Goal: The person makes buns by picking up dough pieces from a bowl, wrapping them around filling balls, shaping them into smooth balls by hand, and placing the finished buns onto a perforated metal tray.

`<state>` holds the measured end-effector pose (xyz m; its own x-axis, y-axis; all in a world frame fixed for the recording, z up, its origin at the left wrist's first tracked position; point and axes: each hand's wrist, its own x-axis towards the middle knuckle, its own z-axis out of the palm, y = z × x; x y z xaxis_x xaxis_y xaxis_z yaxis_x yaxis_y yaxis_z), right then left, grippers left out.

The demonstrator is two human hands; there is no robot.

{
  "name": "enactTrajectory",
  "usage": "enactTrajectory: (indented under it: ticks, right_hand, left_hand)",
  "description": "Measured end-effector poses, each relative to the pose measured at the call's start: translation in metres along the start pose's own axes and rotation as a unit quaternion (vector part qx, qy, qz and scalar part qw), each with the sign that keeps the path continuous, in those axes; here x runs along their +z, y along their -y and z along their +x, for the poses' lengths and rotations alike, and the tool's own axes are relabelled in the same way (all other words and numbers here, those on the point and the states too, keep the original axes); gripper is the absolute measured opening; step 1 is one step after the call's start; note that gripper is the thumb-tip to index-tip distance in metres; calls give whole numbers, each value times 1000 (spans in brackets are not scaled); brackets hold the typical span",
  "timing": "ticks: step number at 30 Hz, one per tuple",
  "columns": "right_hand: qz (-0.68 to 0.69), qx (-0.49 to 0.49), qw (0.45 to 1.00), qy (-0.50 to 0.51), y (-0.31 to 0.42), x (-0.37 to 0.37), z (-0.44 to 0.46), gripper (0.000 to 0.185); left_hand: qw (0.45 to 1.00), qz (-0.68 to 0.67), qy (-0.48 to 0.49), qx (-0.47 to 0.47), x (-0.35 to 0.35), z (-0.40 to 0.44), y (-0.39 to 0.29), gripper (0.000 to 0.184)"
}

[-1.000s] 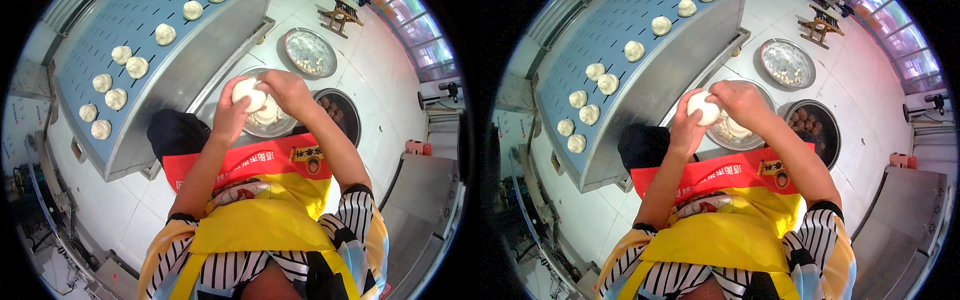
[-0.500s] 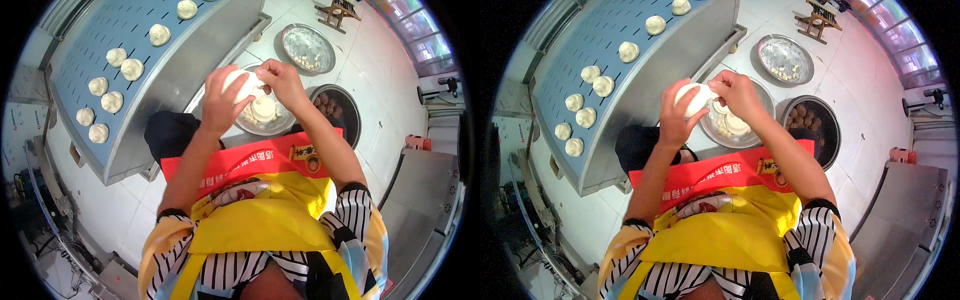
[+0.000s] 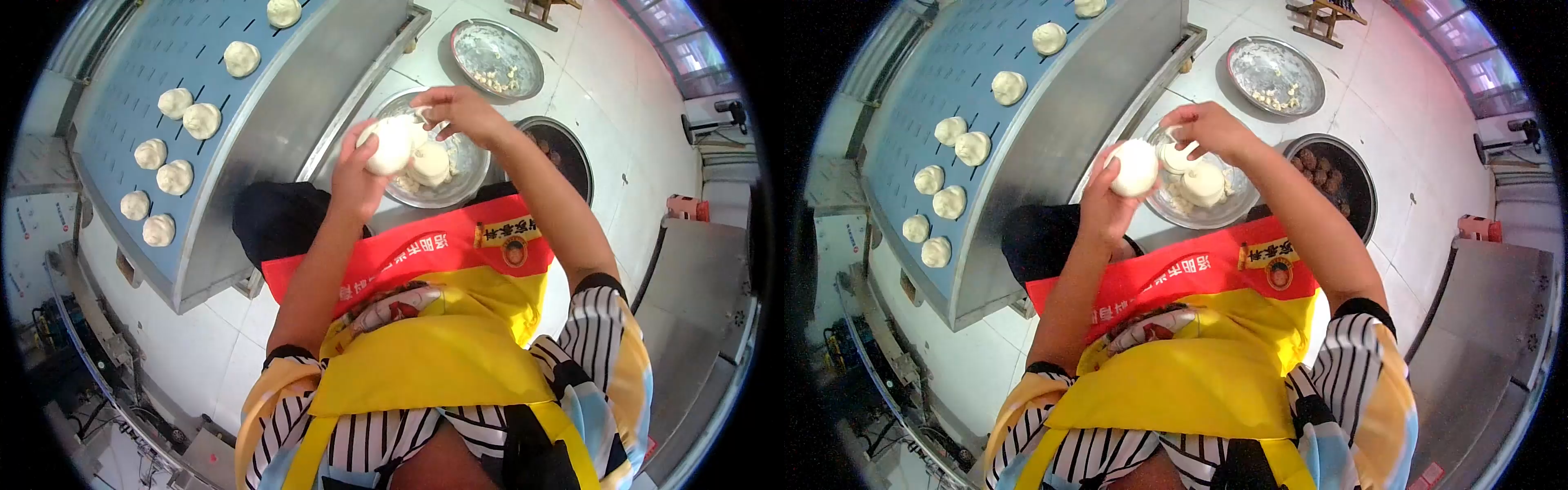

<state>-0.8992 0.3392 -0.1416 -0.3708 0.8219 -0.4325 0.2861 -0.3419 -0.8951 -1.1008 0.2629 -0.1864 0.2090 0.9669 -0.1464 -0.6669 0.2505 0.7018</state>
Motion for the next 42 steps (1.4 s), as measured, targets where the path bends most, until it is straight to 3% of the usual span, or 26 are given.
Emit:
enactTrajectory:
  ticks: [1, 3, 4, 7, 10, 13, 14, 17, 20, 22, 23, 26, 29, 32, 35, 38, 41, 42]
  right_hand:
    - [-66, -22, 997, -18, -13, -5, 6, 26]
    - [-195, -63, 977, -51, -26, -4, 10, 31]
    - [-410, -152, 897, -69, -38, -7, 15, 41]
    - [-82, -228, 970, -10, -2, 18, -19, 62]
    - [-266, -348, 899, 11, 3, 53, -43, 85]
    - [-104, -284, 952, -37, -9, 52, -41, 97]
    - [29, -299, 953, -45, -12, 59, -42, 94]
    - [-128, -206, 966, -89, -12, 62, -49, 93]
    - [-136, -250, 942, -181, -13, 75, -47, 89]
    - [-42, -315, 943, -101, -8, 77, -46, 86]
    - [4, -345, 937, -59, -5, 77, -45, 84]
    - [-95, -217, 966, -100, 7, 79, -59, 78]
    - [-135, -295, 917, -233, 0, 91, -47, 72]
    - [-147, -300, 916, -221, 0, 91, -44, 67]
    - [2, -334, 938, -88, 9, 92, -50, 65]
    - [-70, -236, 950, -193, 9, 96, -45, 68]
    - [-198, -341, 879, -266, -1, 96, -34, 65]
    - [-104, -306, 927, -192, 7, 96, -40, 65]
  left_hand:
    - [987, -127, 18, -94, 0, -3, -2, 50]
    - [980, -139, 34, -137, 0, -3, -1, 60]
    - [977, -142, 29, -157, 1, -3, -2, 64]
    - [973, -111, 3, -202, 8, -1, -6, 77]
    - [976, -97, -24, -194, 25, 3, -1, 84]
    - [978, -99, -32, -182, 38, 4, -5, 81]
    - [982, -88, -25, -163, 38, 5, -2, 81]
    - [984, -88, -19, -154, 37, 1, 0, 78]
    - [986, -87, -55, -129, 38, 0, -4, 74]
    - [986, -72, -130, -72, 44, 1, 0, 71]
    - [991, -23, -106, -77, 44, 1, -4, 70]
    - [988, 106, -61, -97, 40, -3, -18, 65]
    - [992, -77, -10, -95, 41, -7, -18, 63]
    - [993, -81, -30, -78, 49, -15, -20, 59]
    - [996, -23, -51, -76, 51, -15, -31, 63]
    - [994, 18, -52, -92, 41, -8, -24, 64]
    - [990, -67, -9, -123, 49, -18, -36, 63]
    - [991, -55, -19, -120, 50, -18, -38, 64]
